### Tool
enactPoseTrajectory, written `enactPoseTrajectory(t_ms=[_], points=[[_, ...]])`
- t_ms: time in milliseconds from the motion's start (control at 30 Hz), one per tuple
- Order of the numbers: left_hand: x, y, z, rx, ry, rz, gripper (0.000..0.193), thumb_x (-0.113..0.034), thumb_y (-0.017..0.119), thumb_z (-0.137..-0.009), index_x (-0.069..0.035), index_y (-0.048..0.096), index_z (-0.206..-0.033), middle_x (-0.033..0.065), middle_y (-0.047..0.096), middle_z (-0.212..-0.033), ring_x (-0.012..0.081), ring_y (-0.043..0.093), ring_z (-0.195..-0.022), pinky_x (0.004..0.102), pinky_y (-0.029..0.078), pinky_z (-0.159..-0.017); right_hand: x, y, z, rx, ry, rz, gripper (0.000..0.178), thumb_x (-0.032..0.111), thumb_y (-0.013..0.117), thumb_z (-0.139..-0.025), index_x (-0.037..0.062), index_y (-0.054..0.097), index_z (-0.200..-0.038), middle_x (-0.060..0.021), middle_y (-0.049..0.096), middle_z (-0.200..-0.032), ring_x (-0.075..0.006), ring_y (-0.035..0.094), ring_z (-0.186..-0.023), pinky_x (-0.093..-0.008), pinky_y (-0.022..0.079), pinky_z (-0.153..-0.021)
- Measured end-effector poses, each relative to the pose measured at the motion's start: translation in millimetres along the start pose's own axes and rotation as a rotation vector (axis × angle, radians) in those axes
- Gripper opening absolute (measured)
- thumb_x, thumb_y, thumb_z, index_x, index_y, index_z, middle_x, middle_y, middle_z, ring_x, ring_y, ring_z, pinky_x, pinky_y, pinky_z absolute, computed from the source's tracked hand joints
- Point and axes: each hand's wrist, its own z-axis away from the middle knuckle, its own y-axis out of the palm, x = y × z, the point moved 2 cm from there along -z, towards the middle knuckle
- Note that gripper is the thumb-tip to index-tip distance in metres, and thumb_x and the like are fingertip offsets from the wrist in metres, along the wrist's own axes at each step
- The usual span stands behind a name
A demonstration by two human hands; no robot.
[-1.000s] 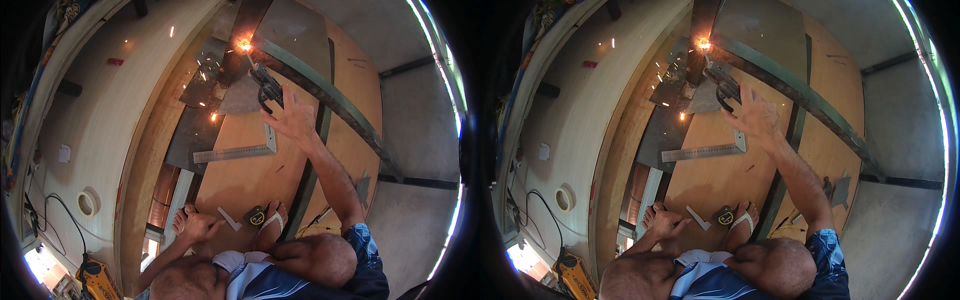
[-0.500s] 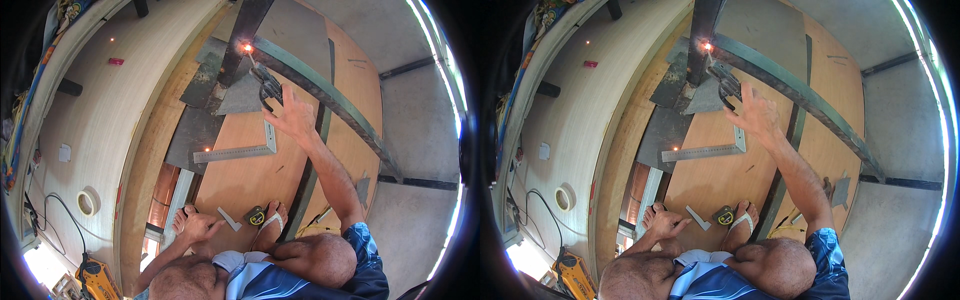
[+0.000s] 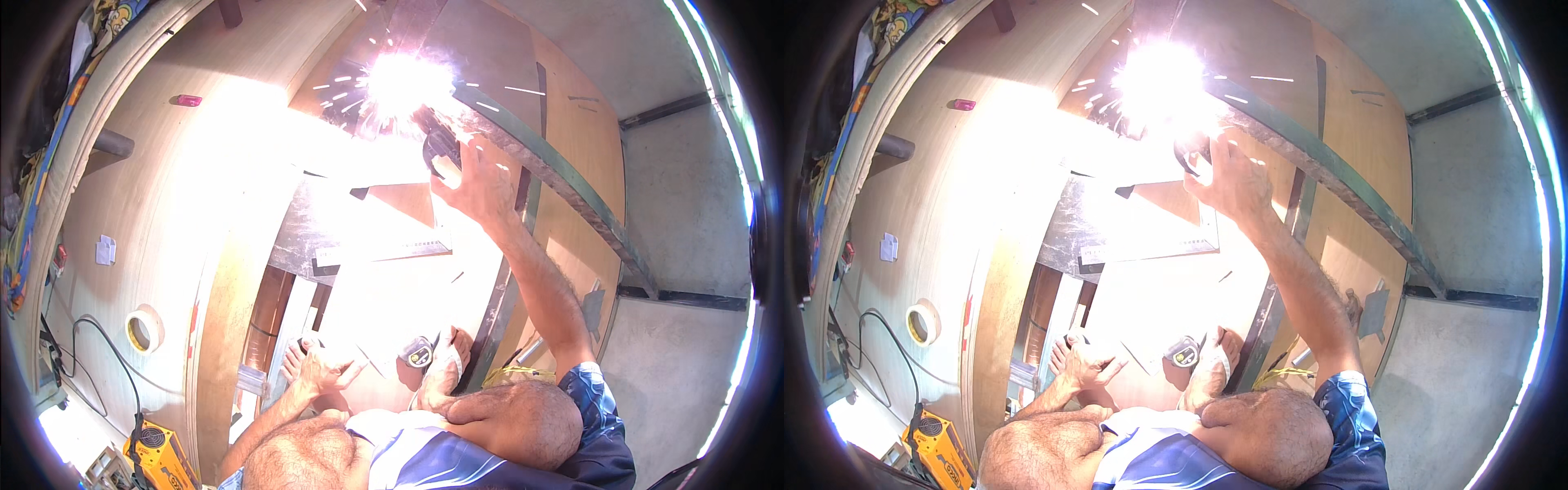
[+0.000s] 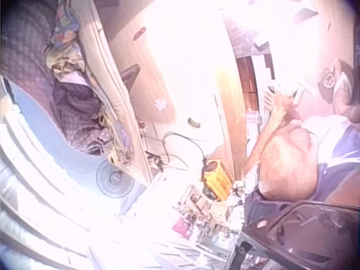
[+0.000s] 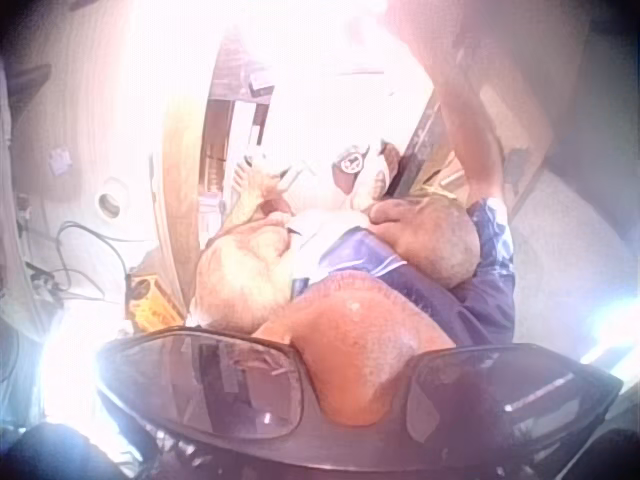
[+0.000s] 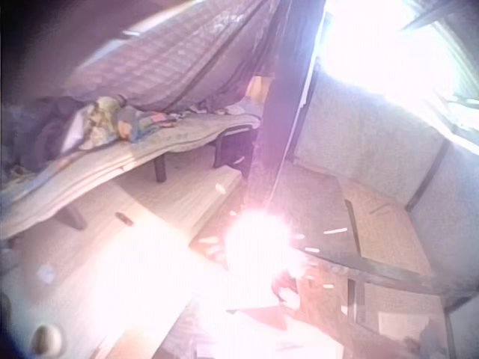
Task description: The person welds a metal frame using a handheld welding torch, producing sparks and bright flashes. They adjust the camera and touch their face several times during the process.
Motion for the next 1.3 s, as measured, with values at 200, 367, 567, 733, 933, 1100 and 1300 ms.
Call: enactPoseTrajectory(t_ms=[200,367,567,733,933,1100,1300], points=[[0,-1,-1,0.019,0.007,0.001,0.049,-0.039,0.074,-0.100,-0.008,0.066,-0.064,0.0130,0.064,-0.060,0.0335,0.066,-0.056,0.0452,0.051,-0.057,3,2,14,-0.078,-0.106,-0.032,0.083,0.041,0.088,-0.078,-0.0012,0.052,-0.139,-0.0165,0.075,-0.108,-0.0340,0.077,-0.078,-0.0474,0.061,-0.064],[0,-1,-1,-0.052,0.035,0.002,0.051,-0.037,0.077,-0.098,-0.007,0.063,-0.060,0.0115,0.059,-0.054,0.0315,0.060,-0.048,0.0436,0.046,-0.051,-2,7,12,-0.196,-0.139,-0.065,0.083,0.041,0.087,-0.079,-0.0001,0.051,-0.141,-0.0183,0.076,-0.105,-0.0372,0.077,-0.080,-0.0475,0.061,-0.066],[1,0,-2,-0.048,0.053,-0.021,0.052,-0.036,0.076,-0.098,-0.006,0.061,-0.059,0.0120,0.058,-0.054,0.0317,0.059,-0.047,0.0431,0.045,-0.050,-4,6,6,-0.097,-0.062,-0.052,0.080,0.044,0.086,-0.081,-0.0001,0.051,-0.138,-0.0209,0.076,-0.106,-0.0397,0.076,-0.082,-0.0491,0.060,-0.066],[1,0,-1,-0.057,0.066,-0.019,0.051,-0.035,0.077,-0.098,-0.006,0.062,-0.059,0.0123,0.058,-0.054,0.0315,0.058,-0.047,0.0430,0.044,-0.050,-3,5,2,-0.075,-0.062,-0.054,0.079,0.045,0.085,-0.083,0.0006,0.049,-0.137,-0.0218,0.076,-0.104,-0.0404,0.076,-0.081,-0.0501,0.059,-0.065],[1,2,-1,-0.055,0.075,-0.003,0.049,-0.033,0.077,-0.098,-0.006,0.063,-0.059,0.0116,0.058,-0.054,0.0301,0.059,-0.047,0.0424,0.044,-0.050,-3,3,1,-0.074,-0.058,-0.045,0.078,0.046,0.085,-0.083,-0.0002,0.050,-0.136,-0.0226,0.075,-0.102,-0.0403,0.076,-0.080,-0.0491,0.059,-0.064],[0,0,-1,-0.064,0.084,-0.001,0.049,-0.032,0.076,-0.099,-0.006,0.063,-0.060,0.0112,0.059,-0.054,0.0296,0.059,-0.047,0.0421,0.045,-0.050,-1,0,-1,-0.070,-0.061,-0.040,0.077,0.046,0.084,-0.084,-0.0004,0.050,-0.135,-0.0225,0.075,-0.101,-0.0398,0.077,-0.079,-0.0487,0.060,-0.065],[-1,-2,-2,-0.019,0.043,-0.001,0.051,-0.035,0.075,-0.099,-0.007,0.061,-0.059,0.0111,0.057,-0.053,0.0300,0.059,-0.047,0.0429,0.045,-0.051,-1,4,-1,-0.116,-0.095,-0.012,0.078,0.046,0.085,-0.084,0.0005,0.053,-0.139,-0.0192,0.076,-0.105,-0.0325,0.078,-0.076,-0.0430,0.062,-0.062]])
